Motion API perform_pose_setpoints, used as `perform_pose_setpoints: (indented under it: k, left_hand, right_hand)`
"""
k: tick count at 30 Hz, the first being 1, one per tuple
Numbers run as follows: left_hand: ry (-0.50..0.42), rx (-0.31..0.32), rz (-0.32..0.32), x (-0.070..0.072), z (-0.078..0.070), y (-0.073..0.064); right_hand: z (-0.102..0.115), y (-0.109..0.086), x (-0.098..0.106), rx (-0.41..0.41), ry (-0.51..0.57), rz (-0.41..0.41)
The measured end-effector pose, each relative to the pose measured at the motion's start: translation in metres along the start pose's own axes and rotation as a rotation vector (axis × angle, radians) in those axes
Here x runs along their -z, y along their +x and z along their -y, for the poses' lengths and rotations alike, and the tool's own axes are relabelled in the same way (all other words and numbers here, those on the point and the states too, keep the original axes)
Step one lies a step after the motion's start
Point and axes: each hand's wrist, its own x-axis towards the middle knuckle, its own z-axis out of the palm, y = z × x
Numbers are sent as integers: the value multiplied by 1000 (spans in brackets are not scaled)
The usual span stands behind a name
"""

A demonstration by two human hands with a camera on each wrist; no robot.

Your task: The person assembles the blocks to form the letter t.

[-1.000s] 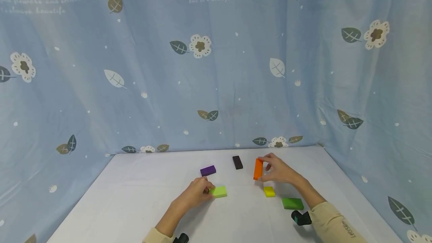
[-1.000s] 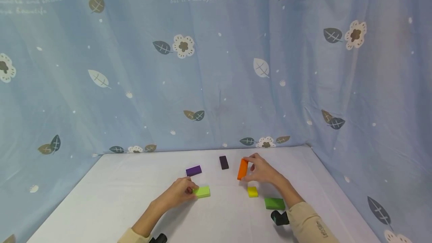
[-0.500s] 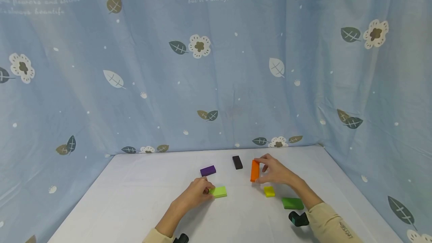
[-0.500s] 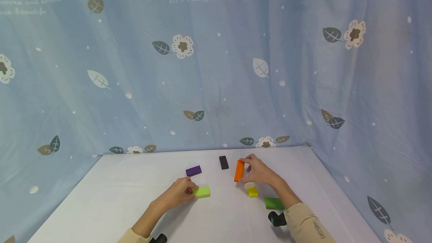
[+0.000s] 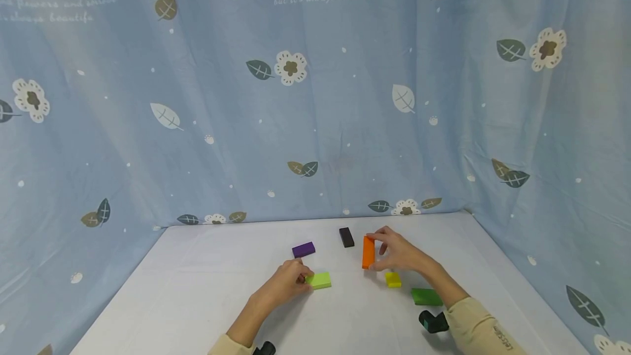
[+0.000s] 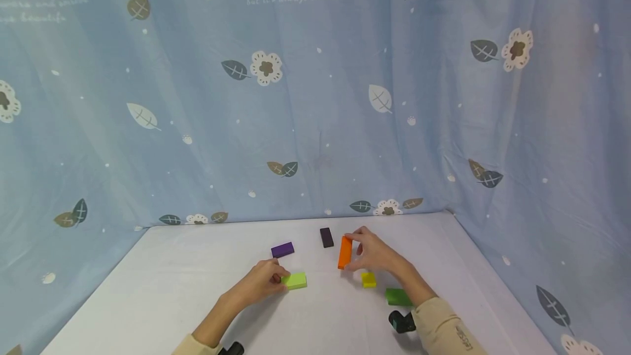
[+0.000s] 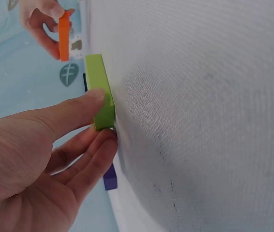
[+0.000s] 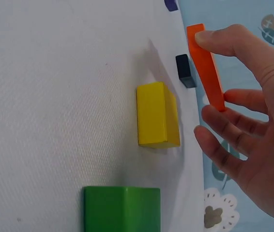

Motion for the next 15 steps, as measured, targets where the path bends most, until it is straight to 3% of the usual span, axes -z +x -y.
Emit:
perform_pose_setpoints:
  k: [15]
  left_hand:
    - [-3, 7, 10, 0, 1, 1]
  right_hand:
    - [7, 2, -10, 57, 6, 48]
